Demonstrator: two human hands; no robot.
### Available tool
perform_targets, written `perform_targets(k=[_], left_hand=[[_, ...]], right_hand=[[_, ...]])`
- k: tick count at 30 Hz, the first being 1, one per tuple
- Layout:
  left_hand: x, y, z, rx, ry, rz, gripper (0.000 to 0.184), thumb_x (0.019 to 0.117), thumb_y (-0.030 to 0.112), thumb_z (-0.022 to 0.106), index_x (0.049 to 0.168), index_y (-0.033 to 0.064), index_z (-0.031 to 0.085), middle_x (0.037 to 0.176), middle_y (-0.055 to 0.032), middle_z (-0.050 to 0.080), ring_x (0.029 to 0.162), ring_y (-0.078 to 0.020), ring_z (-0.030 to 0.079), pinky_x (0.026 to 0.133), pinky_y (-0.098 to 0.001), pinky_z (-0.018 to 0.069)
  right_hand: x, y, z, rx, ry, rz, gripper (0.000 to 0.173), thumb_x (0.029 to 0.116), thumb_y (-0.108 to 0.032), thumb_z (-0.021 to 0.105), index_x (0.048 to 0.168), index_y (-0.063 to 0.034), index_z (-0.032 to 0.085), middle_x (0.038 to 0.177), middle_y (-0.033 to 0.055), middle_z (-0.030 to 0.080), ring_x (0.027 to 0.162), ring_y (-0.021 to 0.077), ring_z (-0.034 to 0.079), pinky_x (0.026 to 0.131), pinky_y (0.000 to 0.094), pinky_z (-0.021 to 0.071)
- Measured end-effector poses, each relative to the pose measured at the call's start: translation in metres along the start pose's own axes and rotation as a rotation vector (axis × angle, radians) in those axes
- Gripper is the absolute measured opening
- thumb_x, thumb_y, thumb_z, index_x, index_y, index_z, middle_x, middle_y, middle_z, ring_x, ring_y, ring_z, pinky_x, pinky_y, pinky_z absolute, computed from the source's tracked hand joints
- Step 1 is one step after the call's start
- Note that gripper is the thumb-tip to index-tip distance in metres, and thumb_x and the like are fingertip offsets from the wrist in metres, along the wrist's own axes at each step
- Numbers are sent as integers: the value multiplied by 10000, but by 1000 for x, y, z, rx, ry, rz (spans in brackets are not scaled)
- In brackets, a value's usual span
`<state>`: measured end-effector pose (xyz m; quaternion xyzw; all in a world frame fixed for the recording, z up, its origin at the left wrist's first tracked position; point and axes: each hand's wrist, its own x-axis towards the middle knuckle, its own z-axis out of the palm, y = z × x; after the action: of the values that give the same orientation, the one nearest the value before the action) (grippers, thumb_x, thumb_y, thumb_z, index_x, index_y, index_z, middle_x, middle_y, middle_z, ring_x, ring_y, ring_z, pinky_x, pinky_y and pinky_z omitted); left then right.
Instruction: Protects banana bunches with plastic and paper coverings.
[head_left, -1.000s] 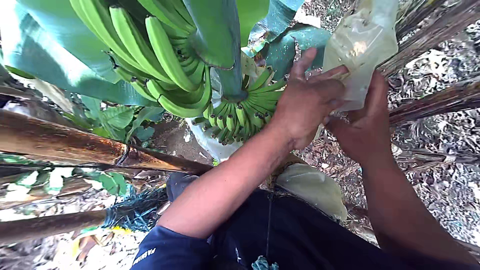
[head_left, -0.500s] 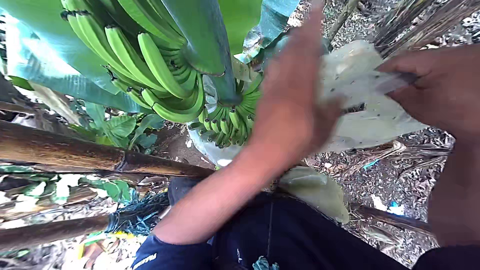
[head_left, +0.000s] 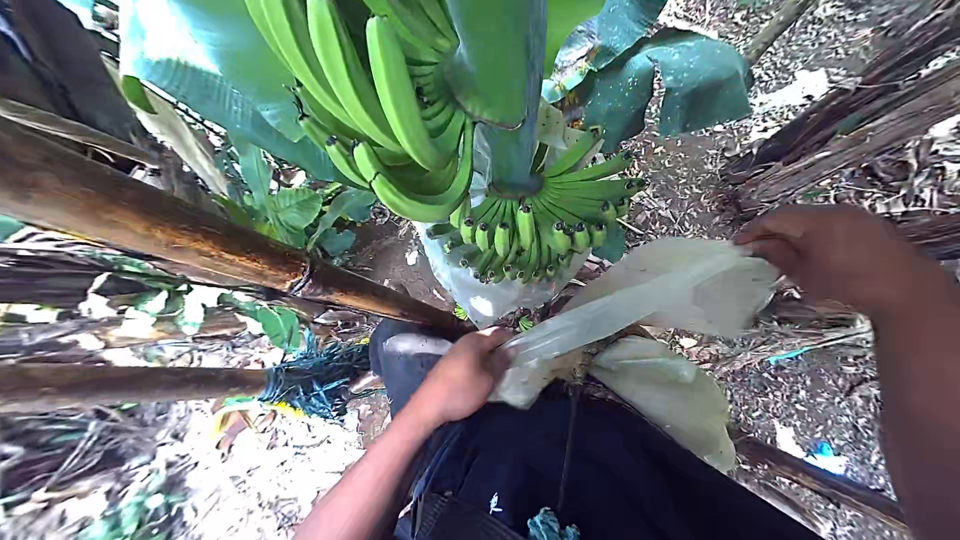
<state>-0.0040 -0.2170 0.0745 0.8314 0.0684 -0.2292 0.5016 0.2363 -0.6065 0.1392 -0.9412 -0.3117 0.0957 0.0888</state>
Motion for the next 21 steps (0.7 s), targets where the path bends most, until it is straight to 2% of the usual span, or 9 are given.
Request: perform_targets(k=[3,6,7,9,11,13,17,19,21], left_hand=[[-31,-22,-20,2,98,-97,258,1043,330,557,998,143,729,794,27,666,705,-93,618,683,-372,535],[-36,-20,-39,245,424,-84,282,1009,355,563,879,166,727,718,32,655,656,-113,628,618,-427,526],[-31,-19,-45,345,540,-23,270,989,332,558,865,160,725,742,16,660,697,-138,642,639,-451,529],[-15,-13,-61,512,671,123,294,993,300,553,883,87,725,939,-91,693,934,-272,670,814,-538,545],[6,-4,-76,544,702,180,299,977,305,566,944,71,749,1233,-131,669,1180,-337,608,981,-565,501],[31,-1,-86,495,707,235,237,958,277,626,916,76,745,1365,-113,620,1281,-334,551,1063,-557,453],[74,1,-84,415,679,229,196,937,246,677,844,82,730,1207,-116,687,1195,-318,608,1020,-569,489],[85,-1,-82,358,638,177,208,944,261,666,836,90,717,1129,-101,704,1125,-297,644,960,-567,522],[90,-6,-80,278,563,126,244,964,272,641,818,84,691,1104,-90,718,1162,-276,648,979,-560,524]], right_hand=[[37,-14,36,209,-134,20,132,1011,-132,649,1075,-42,720,955,186,730,888,402,710,817,702,534],[83,-26,65,444,-158,99,221,1055,-197,577,1099,-23,706,950,171,703,897,332,681,852,623,527],[98,-30,72,488,-139,133,255,1065,-226,563,1104,-15,701,965,179,695,915,328,671,869,614,518],[125,-39,83,487,-84,173,301,1065,-265,564,1064,5,698,941,204,680,907,360,655,850,637,494],[149,-43,89,406,-45,214,341,1061,-293,563,1031,12,712,961,236,693,955,414,668,870,685,485],[166,-39,93,315,7,223,304,1039,-255,586,1009,16,721,984,267,700,987,464,670,864,721,476],[198,-13,82,131,5,185,234,959,-48,618,1156,-53,744,1134,266,710,1103,502,656,919,739,474],[220,-6,64,41,-50,142,184,1006,-99,603,1116,-41,738,1125,266,704,1103,503,651,914,742,472],[241,-14,38,-9,-90,112,192,1019,-152,597,1065,-42,748,1075,263,711,1065,505,658,880,767,470]])
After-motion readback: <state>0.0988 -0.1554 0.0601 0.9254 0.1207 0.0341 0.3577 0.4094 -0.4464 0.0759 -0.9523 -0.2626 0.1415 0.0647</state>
